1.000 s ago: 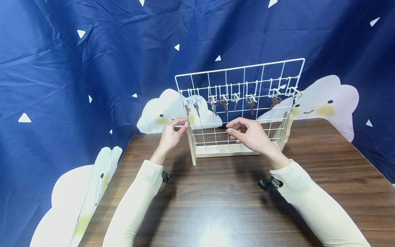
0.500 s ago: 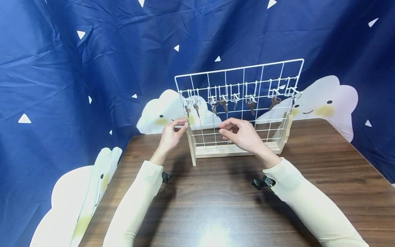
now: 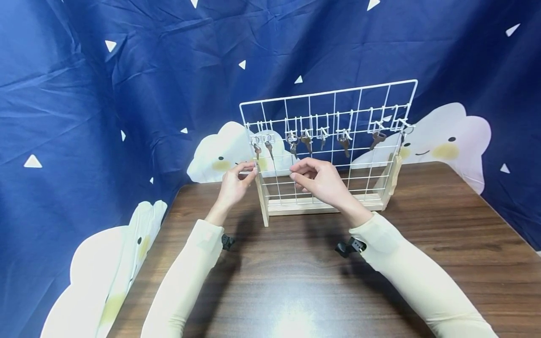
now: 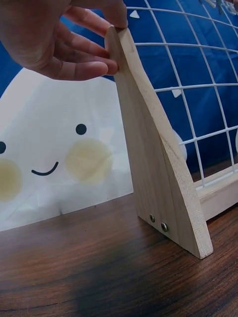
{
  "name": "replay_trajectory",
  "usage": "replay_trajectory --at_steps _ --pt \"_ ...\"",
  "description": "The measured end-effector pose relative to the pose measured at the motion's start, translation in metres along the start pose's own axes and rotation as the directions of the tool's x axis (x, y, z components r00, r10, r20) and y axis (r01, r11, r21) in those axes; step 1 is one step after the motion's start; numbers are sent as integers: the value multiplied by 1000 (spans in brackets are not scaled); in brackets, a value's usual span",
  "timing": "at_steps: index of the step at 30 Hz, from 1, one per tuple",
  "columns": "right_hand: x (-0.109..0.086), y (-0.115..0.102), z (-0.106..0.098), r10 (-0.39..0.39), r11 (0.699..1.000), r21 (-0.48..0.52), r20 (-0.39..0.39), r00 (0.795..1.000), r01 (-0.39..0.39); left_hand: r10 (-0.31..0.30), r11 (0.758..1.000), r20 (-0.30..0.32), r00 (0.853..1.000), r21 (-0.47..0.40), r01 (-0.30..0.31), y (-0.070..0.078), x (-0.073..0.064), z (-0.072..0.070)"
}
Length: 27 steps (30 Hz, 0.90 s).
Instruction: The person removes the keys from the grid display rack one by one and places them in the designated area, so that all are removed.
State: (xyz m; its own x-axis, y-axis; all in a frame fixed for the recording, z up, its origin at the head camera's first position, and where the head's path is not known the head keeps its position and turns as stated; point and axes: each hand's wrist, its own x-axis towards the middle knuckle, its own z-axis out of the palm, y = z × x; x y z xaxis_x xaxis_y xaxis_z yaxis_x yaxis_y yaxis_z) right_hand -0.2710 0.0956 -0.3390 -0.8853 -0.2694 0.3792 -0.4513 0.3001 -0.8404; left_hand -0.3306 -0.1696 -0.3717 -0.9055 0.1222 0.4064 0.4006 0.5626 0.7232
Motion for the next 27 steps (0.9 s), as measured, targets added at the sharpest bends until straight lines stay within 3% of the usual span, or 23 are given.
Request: replay_trajectory --at_steps 7,27 --pt "4 -6 6 17 998 57 -6 1000 -17 -10 1000 8 1000 -13 10 0 0 0" --pt "22 -17 30 -5 998 56 -68 998 8 -27 1000 7 1000 -7 27 -1 -1 1"
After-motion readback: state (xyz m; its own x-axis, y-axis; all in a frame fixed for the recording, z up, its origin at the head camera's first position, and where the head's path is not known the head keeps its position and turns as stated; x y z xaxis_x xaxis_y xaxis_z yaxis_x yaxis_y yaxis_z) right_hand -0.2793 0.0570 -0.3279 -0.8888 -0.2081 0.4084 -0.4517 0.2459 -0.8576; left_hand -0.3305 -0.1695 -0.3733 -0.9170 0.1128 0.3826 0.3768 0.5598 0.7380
